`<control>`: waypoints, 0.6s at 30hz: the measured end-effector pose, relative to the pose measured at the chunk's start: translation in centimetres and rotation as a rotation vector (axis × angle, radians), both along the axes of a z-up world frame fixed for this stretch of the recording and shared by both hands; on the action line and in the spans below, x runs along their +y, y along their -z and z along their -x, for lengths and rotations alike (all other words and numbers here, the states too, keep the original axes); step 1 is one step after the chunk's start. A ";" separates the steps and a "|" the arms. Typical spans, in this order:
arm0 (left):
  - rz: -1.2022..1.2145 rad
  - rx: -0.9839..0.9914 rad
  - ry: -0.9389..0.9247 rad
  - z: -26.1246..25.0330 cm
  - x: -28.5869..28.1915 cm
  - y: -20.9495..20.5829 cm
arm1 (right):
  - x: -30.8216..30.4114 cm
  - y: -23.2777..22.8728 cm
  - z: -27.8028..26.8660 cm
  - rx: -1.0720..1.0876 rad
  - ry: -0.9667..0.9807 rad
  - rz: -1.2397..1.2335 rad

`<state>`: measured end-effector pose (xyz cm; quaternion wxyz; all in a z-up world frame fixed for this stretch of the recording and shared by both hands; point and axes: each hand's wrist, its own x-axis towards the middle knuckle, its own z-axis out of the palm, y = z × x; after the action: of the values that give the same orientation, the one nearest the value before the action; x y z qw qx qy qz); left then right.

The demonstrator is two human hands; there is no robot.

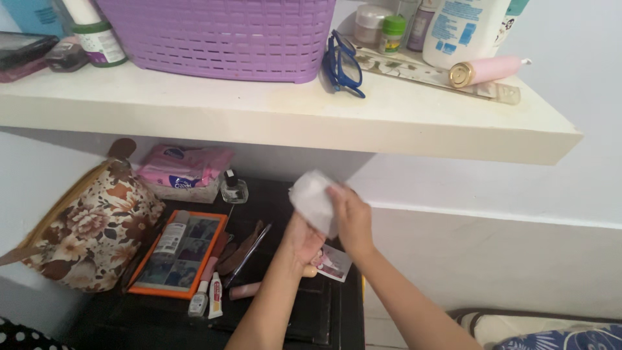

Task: The person coils a black power cable and places it into a pink drawer. Then, using a wet wipe, the person cleans the top of a black storage unit, moving aside a photo frame, makeup items, and a small bottle before wiping the surface and the items individually.

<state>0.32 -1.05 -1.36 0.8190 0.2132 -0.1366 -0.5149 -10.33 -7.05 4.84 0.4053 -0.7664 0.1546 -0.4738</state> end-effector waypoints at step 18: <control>0.027 -0.183 -0.309 1.5 -0.8 -0.1 | -1.2 3.2 -1.8 -0.066 -0.027 -0.207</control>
<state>-1.19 -1.86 -1.27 0.8754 0.2663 -0.1831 -0.3594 -8.51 -8.26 1.67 0.4932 -0.7065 0.1789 -0.4750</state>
